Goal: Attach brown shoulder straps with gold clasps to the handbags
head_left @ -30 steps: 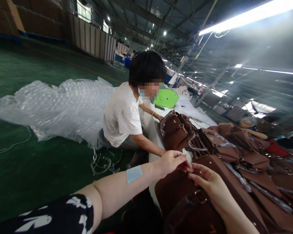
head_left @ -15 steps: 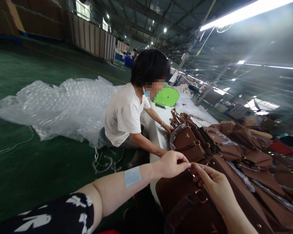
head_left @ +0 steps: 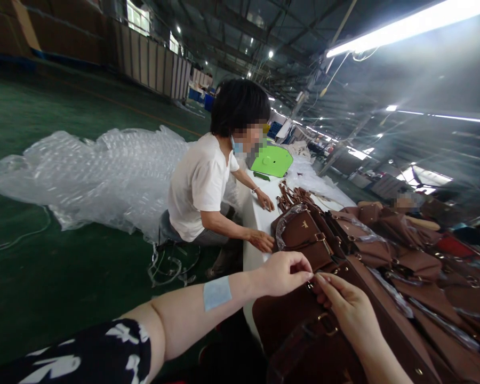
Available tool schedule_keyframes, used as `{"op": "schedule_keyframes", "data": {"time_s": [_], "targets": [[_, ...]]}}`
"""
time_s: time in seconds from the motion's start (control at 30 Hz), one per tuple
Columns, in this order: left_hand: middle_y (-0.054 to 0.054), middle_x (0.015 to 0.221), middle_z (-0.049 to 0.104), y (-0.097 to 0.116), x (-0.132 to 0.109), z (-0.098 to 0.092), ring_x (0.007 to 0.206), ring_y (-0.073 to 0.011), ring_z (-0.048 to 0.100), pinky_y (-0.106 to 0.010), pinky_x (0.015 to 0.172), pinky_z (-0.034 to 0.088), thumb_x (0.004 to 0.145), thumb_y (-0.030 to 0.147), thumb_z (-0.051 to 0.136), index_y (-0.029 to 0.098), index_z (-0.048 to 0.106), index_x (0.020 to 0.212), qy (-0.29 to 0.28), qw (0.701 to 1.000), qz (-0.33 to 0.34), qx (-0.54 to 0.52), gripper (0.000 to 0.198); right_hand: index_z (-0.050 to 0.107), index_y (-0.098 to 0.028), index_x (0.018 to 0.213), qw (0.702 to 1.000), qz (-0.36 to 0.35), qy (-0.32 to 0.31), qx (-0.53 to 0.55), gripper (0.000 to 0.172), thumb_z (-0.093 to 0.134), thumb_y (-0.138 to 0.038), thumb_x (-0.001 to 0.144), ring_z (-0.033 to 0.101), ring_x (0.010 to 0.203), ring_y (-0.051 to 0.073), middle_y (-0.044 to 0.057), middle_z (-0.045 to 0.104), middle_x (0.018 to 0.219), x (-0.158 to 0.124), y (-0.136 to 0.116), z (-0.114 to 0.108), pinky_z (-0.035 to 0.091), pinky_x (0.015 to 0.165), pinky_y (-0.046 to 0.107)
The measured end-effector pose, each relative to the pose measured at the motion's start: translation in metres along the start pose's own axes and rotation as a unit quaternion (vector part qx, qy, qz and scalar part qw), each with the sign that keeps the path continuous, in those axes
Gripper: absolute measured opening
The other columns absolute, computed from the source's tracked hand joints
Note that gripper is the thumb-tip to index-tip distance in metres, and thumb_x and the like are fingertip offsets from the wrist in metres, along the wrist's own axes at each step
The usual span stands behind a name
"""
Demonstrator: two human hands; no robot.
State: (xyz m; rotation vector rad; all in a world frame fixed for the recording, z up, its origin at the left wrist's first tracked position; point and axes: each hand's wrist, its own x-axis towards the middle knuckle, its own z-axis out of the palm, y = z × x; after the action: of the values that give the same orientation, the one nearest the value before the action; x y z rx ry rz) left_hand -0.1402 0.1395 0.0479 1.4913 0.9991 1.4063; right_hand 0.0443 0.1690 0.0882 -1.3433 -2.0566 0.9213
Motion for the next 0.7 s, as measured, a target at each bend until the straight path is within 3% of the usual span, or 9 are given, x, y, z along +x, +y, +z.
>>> {"op": "schedule_keyframes", "data": {"time_s": [0.1,0.33,0.53,0.7], "targets": [[-0.001,0.074,0.065,-0.003,0.002,-0.002,0.066,-0.0102,0.054,-0.021,0.061,0.040,0.084,0.029,0.063,0.013,0.070,0.084,0.005,1.000,0.008,0.014,0.017,0.071,-0.018,0.097,0.999,-0.021,-0.013,-0.048,0.049,0.054,-0.062,0.085,0.060,0.065,0.018,0.004,0.067,0.075,-0.002,-0.002,0.000,0.047,0.059,0.028],[-0.004,0.079,0.068,-0.001,0.005,-0.010,0.072,-0.0120,0.058,-0.022,0.066,0.043,0.083,0.031,0.066,0.013,0.073,0.084,0.019,0.999,0.030,0.011,0.020,0.073,-0.023,0.095,0.981,-0.109,-0.044,-0.151,0.038,0.048,-0.052,0.089,0.061,0.062,0.018,0.004,0.069,0.074,-0.004,-0.010,0.001,0.049,0.060,0.029],[-0.003,0.076,0.065,0.001,0.003,-0.012,0.071,-0.0116,0.057,-0.021,0.065,0.042,0.083,0.032,0.067,0.014,0.073,0.078,0.011,0.995,0.078,0.068,0.019,0.073,-0.022,0.094,0.981,-0.071,-0.073,-0.165,0.040,0.047,-0.052,0.089,0.066,0.065,0.020,0.005,0.073,0.078,0.003,0.000,-0.001,0.052,0.061,0.029],[-0.002,0.075,0.064,0.000,0.003,-0.011,0.071,-0.0115,0.056,-0.022,0.066,0.042,0.084,0.030,0.066,0.015,0.072,0.077,0.018,0.989,0.094,0.114,0.018,0.072,-0.021,0.086,0.981,-0.061,-0.092,-0.161,0.045,0.044,-0.056,0.089,0.065,0.063,0.020,0.004,0.069,0.068,0.004,0.000,0.000,0.049,0.059,0.029]]}}
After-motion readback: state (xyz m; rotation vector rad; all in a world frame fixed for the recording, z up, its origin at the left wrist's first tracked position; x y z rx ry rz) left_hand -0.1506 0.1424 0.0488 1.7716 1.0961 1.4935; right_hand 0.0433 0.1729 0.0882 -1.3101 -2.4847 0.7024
